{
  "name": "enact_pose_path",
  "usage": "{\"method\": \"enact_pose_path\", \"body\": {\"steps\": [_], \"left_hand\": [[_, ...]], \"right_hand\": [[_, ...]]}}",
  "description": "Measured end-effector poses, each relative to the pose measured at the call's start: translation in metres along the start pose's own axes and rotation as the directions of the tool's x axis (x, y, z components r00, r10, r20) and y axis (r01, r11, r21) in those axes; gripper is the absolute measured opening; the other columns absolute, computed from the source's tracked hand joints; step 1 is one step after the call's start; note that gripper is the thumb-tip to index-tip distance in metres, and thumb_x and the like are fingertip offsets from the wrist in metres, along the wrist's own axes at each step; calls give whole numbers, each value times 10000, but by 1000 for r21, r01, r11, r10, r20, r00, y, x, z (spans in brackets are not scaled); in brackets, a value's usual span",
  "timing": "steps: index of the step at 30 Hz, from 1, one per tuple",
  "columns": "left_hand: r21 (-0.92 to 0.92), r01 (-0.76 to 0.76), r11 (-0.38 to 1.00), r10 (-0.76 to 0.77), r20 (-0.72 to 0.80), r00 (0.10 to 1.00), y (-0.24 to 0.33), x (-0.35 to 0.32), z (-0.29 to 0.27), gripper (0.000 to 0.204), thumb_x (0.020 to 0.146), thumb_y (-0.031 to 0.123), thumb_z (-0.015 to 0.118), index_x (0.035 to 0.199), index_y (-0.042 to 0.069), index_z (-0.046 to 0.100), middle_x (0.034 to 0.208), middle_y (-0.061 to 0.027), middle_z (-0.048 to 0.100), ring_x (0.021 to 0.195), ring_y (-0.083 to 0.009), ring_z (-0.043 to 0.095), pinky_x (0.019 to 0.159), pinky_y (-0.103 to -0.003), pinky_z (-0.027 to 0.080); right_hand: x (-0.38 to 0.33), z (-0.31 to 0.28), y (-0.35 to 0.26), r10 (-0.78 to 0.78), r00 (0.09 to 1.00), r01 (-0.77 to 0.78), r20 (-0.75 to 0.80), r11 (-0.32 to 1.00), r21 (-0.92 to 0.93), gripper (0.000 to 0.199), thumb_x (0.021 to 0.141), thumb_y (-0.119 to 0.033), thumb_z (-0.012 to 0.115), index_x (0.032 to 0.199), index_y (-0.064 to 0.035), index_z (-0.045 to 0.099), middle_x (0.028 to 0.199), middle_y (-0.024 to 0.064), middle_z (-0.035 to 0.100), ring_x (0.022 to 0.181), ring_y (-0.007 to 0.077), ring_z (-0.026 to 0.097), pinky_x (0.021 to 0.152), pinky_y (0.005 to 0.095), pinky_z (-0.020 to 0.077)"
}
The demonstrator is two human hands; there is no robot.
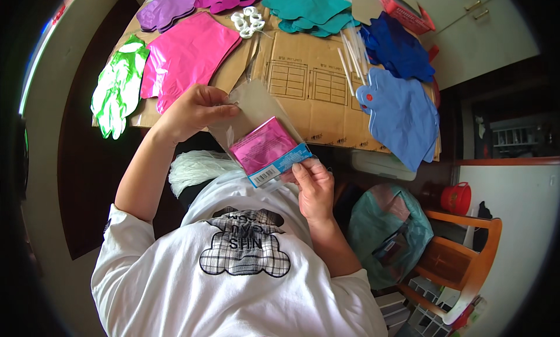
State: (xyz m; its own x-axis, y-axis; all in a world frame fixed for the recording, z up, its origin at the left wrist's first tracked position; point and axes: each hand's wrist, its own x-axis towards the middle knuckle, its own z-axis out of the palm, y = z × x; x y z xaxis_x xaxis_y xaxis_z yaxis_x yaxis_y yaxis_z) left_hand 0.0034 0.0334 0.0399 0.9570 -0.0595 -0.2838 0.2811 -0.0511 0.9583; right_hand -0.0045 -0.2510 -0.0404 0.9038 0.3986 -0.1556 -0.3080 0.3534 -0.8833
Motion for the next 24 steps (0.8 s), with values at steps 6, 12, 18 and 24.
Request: {"method": "enact_pose_path", "body": {"steps": [6,12,18,24], "left_hand": [[215,-48,976,91,-197,976,14,-6,-6,181,875,178,702,789,29,645,705,25,626,647,-40,554,589,-194,426],[-315,-163,935,117,-159,980,8,-9,3,185,897,196,677,968,29,640,830,18,634,722,-54,583,656,-199,474],[-319,-172,932,140,-121,983,-14,-4,4,175,892,139,681,1003,5,661,925,-18,673,832,-69,617,733,-223,499],[-711,-229,665,184,-141,973,-22,-12,23,360,914,91,607,1263,28,542,1108,-84,660,1019,-178,635,853,-338,524]], "right_hand": [[0,-2,-7,-71,997,71,-11,997,6,94,917,-84,614,945,5,615,874,104,679,732,151,651,704,279,536],[2,-4,-12,-43,999,44,-24,998,41,90,923,-88,603,926,1,611,858,103,678,716,157,651,695,282,534],[0,-3,-9,20,1000,-20,-7,997,81,91,922,-91,599,928,-1,613,844,108,678,686,166,654,684,293,546],[-1,2,1,0,1000,1,-13,995,100,97,918,-78,589,979,-8,619,884,115,680,742,194,670,713,317,560]]}}
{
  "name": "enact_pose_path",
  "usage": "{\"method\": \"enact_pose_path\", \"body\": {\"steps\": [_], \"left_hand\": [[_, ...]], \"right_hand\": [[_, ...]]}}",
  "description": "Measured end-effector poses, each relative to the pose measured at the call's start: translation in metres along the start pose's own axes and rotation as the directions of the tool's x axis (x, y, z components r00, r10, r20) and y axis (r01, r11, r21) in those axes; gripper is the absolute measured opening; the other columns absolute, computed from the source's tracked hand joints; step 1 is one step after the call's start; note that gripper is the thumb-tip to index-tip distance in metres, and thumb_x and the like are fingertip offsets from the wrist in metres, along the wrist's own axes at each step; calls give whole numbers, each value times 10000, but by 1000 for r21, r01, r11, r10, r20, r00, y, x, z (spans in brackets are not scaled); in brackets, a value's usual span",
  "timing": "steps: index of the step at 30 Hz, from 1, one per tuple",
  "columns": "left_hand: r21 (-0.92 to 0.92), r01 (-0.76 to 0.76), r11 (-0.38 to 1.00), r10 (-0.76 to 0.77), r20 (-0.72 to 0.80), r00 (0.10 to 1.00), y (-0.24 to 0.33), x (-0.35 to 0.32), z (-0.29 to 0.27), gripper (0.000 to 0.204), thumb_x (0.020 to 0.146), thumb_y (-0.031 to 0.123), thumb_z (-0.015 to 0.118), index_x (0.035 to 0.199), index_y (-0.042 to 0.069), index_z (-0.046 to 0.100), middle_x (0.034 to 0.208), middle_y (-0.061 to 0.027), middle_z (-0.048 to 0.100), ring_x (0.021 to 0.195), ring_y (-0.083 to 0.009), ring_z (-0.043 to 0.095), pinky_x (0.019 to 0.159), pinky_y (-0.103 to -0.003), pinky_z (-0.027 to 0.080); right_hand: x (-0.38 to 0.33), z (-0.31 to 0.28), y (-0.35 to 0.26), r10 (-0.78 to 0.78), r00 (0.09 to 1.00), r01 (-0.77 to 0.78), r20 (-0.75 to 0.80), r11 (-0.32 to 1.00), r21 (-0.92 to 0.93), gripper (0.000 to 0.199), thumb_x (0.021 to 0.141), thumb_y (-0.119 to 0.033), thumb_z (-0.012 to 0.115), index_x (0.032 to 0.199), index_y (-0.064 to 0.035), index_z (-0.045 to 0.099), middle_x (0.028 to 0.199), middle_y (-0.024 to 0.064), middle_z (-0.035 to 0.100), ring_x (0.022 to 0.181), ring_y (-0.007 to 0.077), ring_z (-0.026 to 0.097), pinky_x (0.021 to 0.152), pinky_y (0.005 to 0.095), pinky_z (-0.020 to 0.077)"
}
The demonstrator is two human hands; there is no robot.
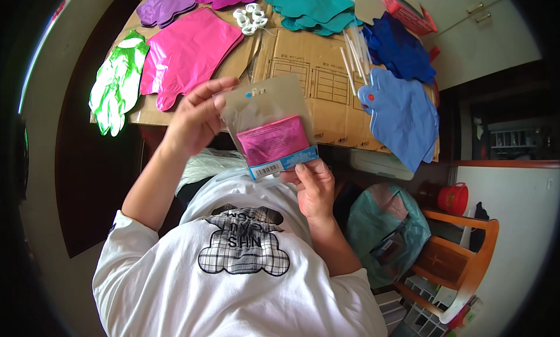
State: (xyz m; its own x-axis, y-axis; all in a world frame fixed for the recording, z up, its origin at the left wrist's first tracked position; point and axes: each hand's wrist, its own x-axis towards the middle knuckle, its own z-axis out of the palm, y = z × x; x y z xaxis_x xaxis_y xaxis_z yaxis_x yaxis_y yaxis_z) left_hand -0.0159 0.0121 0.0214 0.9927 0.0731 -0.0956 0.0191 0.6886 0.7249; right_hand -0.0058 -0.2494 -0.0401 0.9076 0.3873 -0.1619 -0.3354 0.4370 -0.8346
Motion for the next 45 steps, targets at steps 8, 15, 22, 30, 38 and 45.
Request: {"method": "enact_pose_path", "body": {"steps": [8,15,22,30,38,45], "left_hand": [[100,-73,992,52,193,980,-37,-30,-1,292,835,186,716,1042,17,599,1225,-183,583,1185,-252,546,1018,-411,426],[13,-173,985,167,184,969,-26,-38,5,877,775,319,712,1467,25,260,1432,-203,409,1319,-307,416,1097,-452,332],[-10,-42,999,42,-22,999,-17,-42,20,865,718,234,544,1489,22,216,1501,-203,305,1385,-331,315,1163,-447,198],[-235,184,954,-195,-27,980,-7,-44,3,690,803,193,459,1444,-2,293,1433,-214,405,1302,-340,441,1080,-439,366],[-156,199,967,-216,-100,971,-4,-35,13,272,890,103,452,1130,14,545,995,-78,654,810,-166,637,640,-323,521],[-75,22,997,-33,-141,989,-14,-25,29,258,806,-49,497,1042,23,569,965,-96,675,751,-172,670,601,-310,539]], "right_hand": [[9,-8,-8,-588,734,643,339,443,-624,132,873,41,582,998,28,623,927,181,693,832,251,692,797,329,552],[16,-4,-37,-637,446,795,629,-41,-606,147,843,0,635,988,21,627,950,203,687,847,319,693,738,379,583],[16,6,-38,-541,347,832,766,-198,-517,167,842,-16,648,1002,29,638,959,192,684,859,313,689,731,366,588],[15,11,-64,-495,269,798,826,-365,-479,197,834,-4,662,1027,18,626,1010,177,673,885,303,676,742,368,589],[15,36,-139,-104,122,706,987,-690,-160,164,861,-33,642,1025,-27,633,1026,118,670,956,258,654,820,350,569],[9,79,-169,119,-117,691,986,-703,167,117,831,-132,673,927,-66,666,982,23,676,961,175,637,871,314,534]]}}
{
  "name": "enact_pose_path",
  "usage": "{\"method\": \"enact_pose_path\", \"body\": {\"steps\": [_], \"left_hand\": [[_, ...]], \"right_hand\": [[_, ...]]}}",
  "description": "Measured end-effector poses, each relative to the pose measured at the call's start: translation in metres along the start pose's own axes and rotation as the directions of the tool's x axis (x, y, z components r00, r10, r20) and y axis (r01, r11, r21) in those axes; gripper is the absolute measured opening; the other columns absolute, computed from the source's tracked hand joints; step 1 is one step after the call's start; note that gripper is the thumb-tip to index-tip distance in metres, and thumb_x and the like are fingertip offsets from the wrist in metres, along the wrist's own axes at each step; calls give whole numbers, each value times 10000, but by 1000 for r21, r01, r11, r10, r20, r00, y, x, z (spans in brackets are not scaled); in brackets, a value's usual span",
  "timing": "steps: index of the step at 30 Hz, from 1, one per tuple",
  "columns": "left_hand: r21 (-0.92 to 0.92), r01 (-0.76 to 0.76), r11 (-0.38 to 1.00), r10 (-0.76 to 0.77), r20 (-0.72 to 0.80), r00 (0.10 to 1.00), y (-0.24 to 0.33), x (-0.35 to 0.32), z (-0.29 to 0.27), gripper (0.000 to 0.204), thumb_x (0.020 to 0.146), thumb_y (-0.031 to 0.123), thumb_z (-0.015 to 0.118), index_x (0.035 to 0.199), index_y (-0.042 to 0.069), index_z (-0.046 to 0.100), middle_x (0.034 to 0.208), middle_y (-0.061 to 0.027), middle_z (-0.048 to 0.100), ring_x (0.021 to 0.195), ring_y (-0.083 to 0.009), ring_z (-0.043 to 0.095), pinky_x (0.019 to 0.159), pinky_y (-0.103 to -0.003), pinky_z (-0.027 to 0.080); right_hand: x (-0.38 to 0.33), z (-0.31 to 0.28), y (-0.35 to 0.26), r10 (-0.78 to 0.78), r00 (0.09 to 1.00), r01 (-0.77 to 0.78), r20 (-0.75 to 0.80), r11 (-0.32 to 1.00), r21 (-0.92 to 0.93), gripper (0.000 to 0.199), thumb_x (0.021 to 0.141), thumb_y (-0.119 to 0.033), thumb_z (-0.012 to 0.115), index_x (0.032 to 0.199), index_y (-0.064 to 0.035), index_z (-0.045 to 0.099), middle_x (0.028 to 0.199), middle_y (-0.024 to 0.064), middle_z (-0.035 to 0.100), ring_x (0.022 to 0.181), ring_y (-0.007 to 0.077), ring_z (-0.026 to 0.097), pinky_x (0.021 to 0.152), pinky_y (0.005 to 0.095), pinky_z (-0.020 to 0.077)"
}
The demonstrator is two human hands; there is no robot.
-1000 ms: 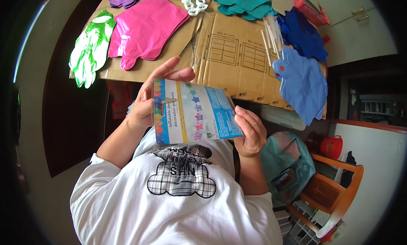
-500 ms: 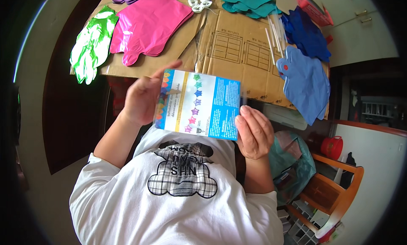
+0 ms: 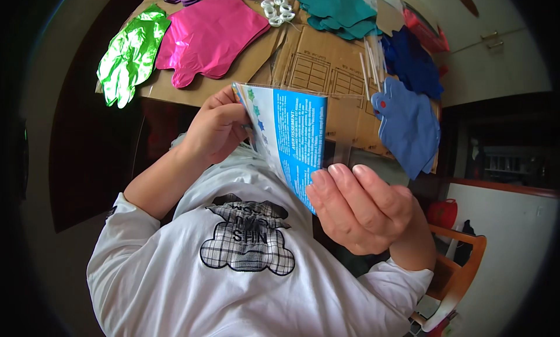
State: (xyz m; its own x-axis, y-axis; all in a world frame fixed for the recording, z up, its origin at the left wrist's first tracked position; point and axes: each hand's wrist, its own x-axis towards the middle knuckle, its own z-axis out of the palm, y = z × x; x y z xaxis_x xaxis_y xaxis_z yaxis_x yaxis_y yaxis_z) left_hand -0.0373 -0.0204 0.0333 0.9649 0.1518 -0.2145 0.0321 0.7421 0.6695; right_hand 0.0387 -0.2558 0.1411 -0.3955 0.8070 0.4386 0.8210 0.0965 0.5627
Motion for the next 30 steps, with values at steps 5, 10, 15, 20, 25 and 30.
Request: {"method": "enact_pose_path", "body": {"steps": [5,10,15,20,25,30], "left_hand": [[-163,98,982,-85,83,993,18,-6,7,308,800,-68,492,1089,18,553,965,-88,665,782,-176,668,664,-326,548],[-51,84,995,-80,67,995,6,-7,-2,316,819,-47,510,1128,14,539,1004,-85,658,836,-176,664,705,-348,562],[-101,116,988,-115,23,993,11,-7,-5,304,823,-53,518,1119,12,541,983,-87,663,843,-177,673,722,-339,562],[4,126,992,-126,35,991,5,-3,-11,330,811,-75,487,1124,17,536,992,-79,655,868,-178,669,739,-364,564],[1,88,996,-88,52,995,-1,-2,-21,288,838,-36,520,1117,31,539,974,-67,656,874,-173,664,747,-363,564],[-116,222,968,-213,85,973,16,-8,-19,257,840,-34,519,1083,48,544,975,-74,648,847,-164,654,727,-344,556]], "right_hand": [[10,-11,10,-7,998,11,67,998,-54,118,820,-116,684,926,-67,670,966,15,677,965,170,634,877,301,532],[14,-10,10,6,990,-2,137,1000,-23,124,824,-91,681,942,-56,670,997,50,680,993,195,632,888,313,530],[12,-7,7,28,988,-28,150,1000,-3,130,827,-65,672,956,-46,668,1010,67,681,1002,206,631,892,324,529],[14,-9,9,43,979,-44,199,999,0,138,827,-47,667,965,-39,663,1023,84,679,1016,218,630,895,335,528],[6,-2,7,90,973,-95,211,995,12,161,839,-59,667,998,-39,653,1041,97,675,1018,228,636,882,341,535],[-3,-2,7,145,972,-146,188,989,-10,183,849,-72,664,1028,-43,643,1046,96,673,1011,232,643,875,336,539]]}}
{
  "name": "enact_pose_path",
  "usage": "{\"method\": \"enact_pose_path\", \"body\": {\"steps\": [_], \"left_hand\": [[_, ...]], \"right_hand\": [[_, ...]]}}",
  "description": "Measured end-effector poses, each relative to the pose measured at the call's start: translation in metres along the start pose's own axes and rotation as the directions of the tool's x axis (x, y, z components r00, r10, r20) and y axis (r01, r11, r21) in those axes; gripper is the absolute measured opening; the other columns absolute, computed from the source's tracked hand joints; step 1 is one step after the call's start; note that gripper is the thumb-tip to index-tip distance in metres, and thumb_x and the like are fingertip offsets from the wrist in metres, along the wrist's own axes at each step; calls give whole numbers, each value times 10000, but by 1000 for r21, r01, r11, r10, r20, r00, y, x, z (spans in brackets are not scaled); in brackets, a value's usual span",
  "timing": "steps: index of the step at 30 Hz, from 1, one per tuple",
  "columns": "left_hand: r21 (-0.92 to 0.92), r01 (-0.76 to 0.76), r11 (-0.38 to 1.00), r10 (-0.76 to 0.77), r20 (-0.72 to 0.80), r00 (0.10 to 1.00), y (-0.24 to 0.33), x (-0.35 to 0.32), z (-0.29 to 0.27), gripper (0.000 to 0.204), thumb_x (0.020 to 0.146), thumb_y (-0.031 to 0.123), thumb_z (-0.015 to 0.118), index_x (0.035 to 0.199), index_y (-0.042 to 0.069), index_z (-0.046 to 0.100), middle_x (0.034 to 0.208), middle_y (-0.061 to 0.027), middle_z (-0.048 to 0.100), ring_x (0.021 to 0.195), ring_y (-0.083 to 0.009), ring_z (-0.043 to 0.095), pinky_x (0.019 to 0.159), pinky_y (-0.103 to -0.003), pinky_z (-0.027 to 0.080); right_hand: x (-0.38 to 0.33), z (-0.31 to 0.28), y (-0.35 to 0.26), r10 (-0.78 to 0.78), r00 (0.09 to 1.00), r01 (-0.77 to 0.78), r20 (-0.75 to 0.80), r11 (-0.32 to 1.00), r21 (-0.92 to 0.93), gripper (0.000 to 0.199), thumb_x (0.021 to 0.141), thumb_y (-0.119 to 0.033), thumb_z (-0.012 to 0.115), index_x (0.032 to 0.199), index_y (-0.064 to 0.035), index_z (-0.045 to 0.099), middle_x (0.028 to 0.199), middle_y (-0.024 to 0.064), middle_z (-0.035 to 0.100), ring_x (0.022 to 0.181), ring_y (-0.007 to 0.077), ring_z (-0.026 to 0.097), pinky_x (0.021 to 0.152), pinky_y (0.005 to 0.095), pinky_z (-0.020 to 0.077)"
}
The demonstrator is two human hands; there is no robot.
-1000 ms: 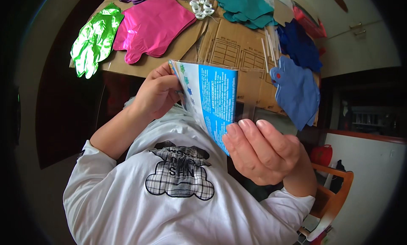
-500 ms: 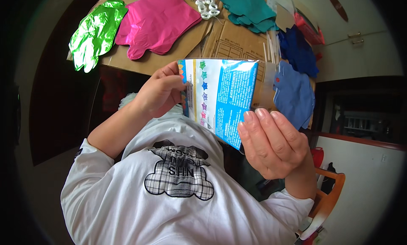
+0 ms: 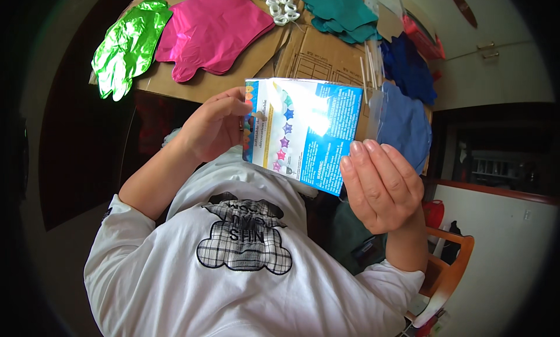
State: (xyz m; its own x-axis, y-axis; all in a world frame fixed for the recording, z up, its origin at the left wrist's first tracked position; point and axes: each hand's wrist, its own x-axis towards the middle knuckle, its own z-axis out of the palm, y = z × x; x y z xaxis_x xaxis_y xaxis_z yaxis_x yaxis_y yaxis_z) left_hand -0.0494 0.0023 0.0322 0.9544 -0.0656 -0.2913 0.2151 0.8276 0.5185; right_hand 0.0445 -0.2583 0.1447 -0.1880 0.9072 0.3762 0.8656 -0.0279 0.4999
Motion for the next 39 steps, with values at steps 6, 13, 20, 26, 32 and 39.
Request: {"method": "enact_pose_path", "body": {"steps": [6,13,20,26,32,39], "left_hand": [[134,-98,986,102,-28,994,-11,2,0,274,814,-58,526,1068,46,517,992,-77,634,851,-169,645,763,-326,531],[49,-13,999,14,-12,1000,-4,1,9,401,793,-55,554,1179,40,507,1053,-91,639,905,-190,652,781,-356,535],[156,28,987,-36,48,998,-15,9,0,342,825,-2,575,1159,61,536,1060,-70,653,933,-184,654,811,-402,539],[54,49,997,-51,33,998,-14,7,-2,312,835,1,556,1143,52,546,1042,-68,661,920,-181,663,837,-403,537],[-22,-30,999,31,53,998,-17,9,0,272,823,-25,530,1092,8,547,996,-101,663,845,-206,678,712,-381,566],[-18,5,1000,-4,57,998,-11,4,-3,365,774,-68,480,1120,10,565,1035,-100,666,911,-199,674,808,-393,553]], "right_hand": [[-1,-1,-7,-13,1000,13,-26,1000,4,173,847,-69,665,1018,-49,648,1034,81,674,1006,219,638,878,331,538],[2,-6,-2,-33,999,32,-21,999,-31,174,837,-64,674,1009,-56,649,1021,70,672,1003,209,632,878,326,536],[12,-10,1,-105,994,105,-6,994,-24,173,829,-70,675,1000,-64,651,1017,55,678,1012,199,629,888,321,529],[24,-12,1,-139,990,138,16,990,20,149,826,-75,667,974,-67,654,998,54,693,1006,196,633,898,325,524],[35,-9,-3,-192,981,192,-2,980,42,121,820,-92,677,937,-68,659,978,58,697,986,193,641,897,331,522],[40,-17,2,-197,979,197,48,980,15,132,827,-80,667,956,-61,652,982,63,697,990,200,640,890,334,522]]}}
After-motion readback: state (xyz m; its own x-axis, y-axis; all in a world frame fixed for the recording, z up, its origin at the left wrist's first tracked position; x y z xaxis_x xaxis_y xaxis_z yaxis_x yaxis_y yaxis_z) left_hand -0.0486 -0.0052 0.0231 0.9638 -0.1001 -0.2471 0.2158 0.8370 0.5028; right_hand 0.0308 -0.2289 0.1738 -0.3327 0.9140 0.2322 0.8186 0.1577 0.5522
